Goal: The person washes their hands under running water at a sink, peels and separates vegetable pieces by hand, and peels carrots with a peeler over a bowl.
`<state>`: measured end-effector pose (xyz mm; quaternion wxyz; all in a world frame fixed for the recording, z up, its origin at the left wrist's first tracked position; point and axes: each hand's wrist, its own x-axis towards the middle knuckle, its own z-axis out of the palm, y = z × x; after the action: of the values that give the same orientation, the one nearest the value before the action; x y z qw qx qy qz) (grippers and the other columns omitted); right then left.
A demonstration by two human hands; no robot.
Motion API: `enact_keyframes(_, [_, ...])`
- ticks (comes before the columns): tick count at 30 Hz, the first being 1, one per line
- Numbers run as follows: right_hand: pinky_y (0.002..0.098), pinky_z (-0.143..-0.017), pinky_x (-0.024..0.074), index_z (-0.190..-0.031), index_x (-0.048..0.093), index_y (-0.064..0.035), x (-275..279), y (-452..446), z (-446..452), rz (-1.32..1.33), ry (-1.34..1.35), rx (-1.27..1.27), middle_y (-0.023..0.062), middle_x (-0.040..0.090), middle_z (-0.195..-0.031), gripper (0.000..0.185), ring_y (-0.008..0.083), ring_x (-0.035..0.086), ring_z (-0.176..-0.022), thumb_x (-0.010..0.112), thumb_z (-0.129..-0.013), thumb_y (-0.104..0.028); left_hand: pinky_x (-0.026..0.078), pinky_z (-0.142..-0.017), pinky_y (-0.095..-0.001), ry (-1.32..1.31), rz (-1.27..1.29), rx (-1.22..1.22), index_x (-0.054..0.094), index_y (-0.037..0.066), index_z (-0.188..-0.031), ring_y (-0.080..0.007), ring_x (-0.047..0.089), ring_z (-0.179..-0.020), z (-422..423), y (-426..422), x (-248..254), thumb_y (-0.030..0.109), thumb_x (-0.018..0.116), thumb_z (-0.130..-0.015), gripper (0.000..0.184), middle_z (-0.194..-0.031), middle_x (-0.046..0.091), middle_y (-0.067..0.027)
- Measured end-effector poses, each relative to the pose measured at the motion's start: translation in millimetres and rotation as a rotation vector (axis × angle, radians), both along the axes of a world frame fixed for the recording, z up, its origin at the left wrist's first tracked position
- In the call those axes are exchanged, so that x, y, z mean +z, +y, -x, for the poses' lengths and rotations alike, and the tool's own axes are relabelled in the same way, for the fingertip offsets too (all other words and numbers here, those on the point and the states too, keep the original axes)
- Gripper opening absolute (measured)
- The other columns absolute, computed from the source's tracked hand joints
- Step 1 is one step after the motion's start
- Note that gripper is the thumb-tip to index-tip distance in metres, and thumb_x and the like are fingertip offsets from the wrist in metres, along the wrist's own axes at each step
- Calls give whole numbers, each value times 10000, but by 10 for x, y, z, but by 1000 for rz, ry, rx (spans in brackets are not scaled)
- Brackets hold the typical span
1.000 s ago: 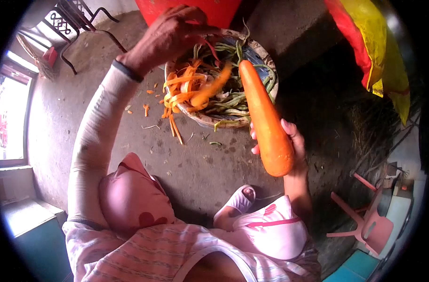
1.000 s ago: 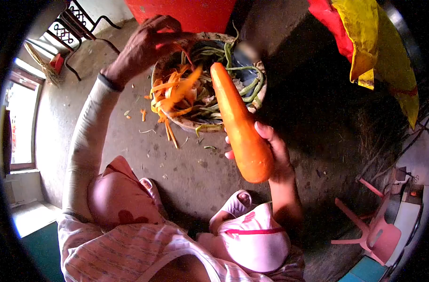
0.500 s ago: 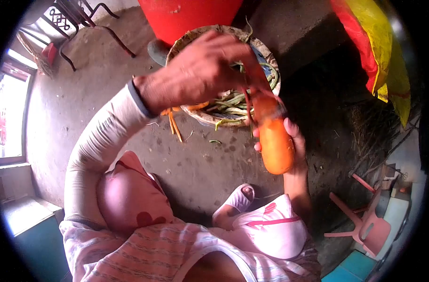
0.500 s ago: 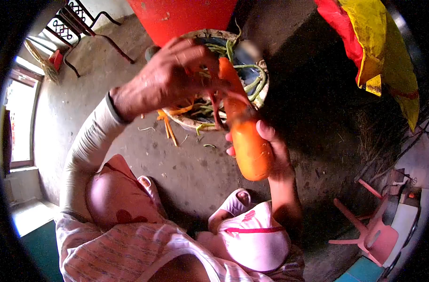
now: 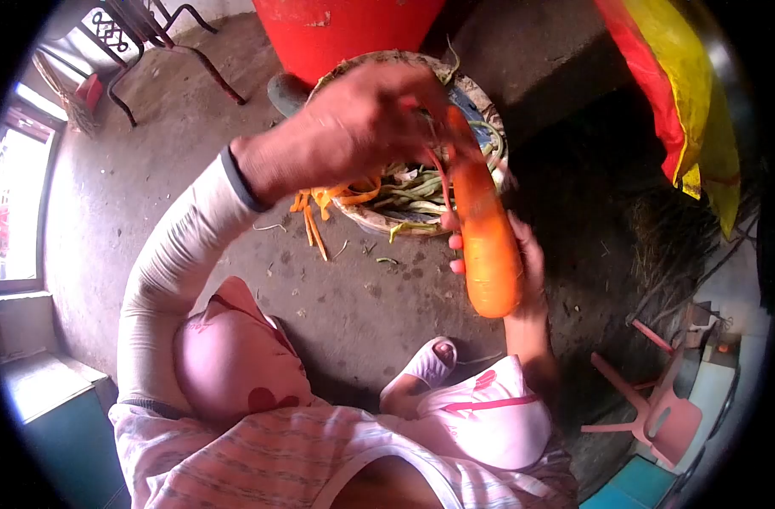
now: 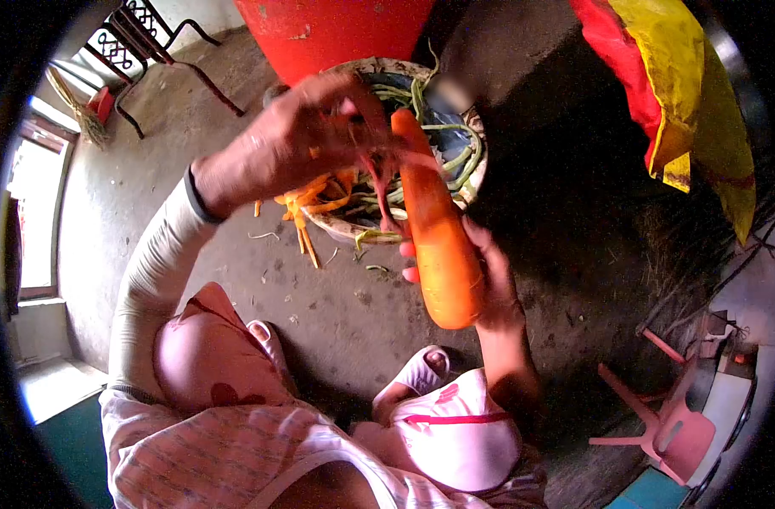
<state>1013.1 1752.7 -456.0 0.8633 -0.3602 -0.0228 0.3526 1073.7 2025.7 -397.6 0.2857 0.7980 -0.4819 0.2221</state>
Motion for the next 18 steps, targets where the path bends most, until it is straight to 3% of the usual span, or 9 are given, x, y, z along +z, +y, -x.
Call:
enact_keyframes(2, [381,-705,569,-1341,372,37,-21,-10,9,65,-14,-28,251,534,-1203,613,270,603,-920,424,-948,-431,460,-814,-390,-208,-103,-29,691,155,-992,-201,562,-924,114,-146,38,139,696,-731,262,-961,558,-17])
enact_keyframes(5, [366,-670,565,-1335,381,40,9,-5,24,-27,116,-23,246,547,-1178,621,258,602,-873,415,-946,-443,466,-804,-382,-206,-62,5,671,126,-971,-221,569,-924,-86,-10,8,141,700,-734,239,-957,575,-26])
enact_keyframes(6, [358,-653,561,-1337,375,44,38,-10,34,31,68,-14,236,554,-1163,635,244,597,-860,413,-946,-454,474,-802,-367,-100,-24,3,658,118,-1012,-245,574,-936,-235,115,-33,143,700,-749,268,-970,586,-53])
enact_keyframes(7, [358,-655,561,-1337,376,45,37,-21,47,42,48,-6,235,552,-1167,637,240,595,-859,414,-946,-456,490,-796,-372,-97,19,65,691,185,-1080,-242,579,-941,-355,246,-41,161,705,-747,334,-990,590,-62])
enact_keyframes(9, [359,-658,562,-1336,377,47,39,-32,59,64,4,17,235,547,-1173,640,231,591,-856,417,-947,-460,487,-830,-378,-289,-216,260,647,128,-1124,-254,577,-936,-562,577,8,127,675,-803,323,-1021,574,-89])
enact_keyframes(12, [356,-661,562,-1336,370,53,68,0,55,27,47,-17,225,532,-1170,663,221,574,-857,424,-946,-482,495,-825,-374,11,-28,365,639,149,-1174,-237,574,-935,-509,640,-99,140,667,-815,360,-1034,558,-76])
enact_keyframes(15, [360,-664,567,-1351,334,58,45,8,38,-53,36,-9,206,510,-1145,698,223,559,-862,426,-944,-502,498,-797,-357,2,67,167,687,174,-1094,-240,580,-915,-320,360,-39,162,700,-770,325,-975,588,-68])
enact_keyframes(18, [465,-812,548,-1340,365,61,-91,-42,18,-248,132,53,216,521,-1192,696,257,600,-951,411,-945,-510,480,-800,-356,-72,-5,41,669,187,-1145,-218,565,-916,-115,95,12,179,699,-769,377,-968,559,-42])
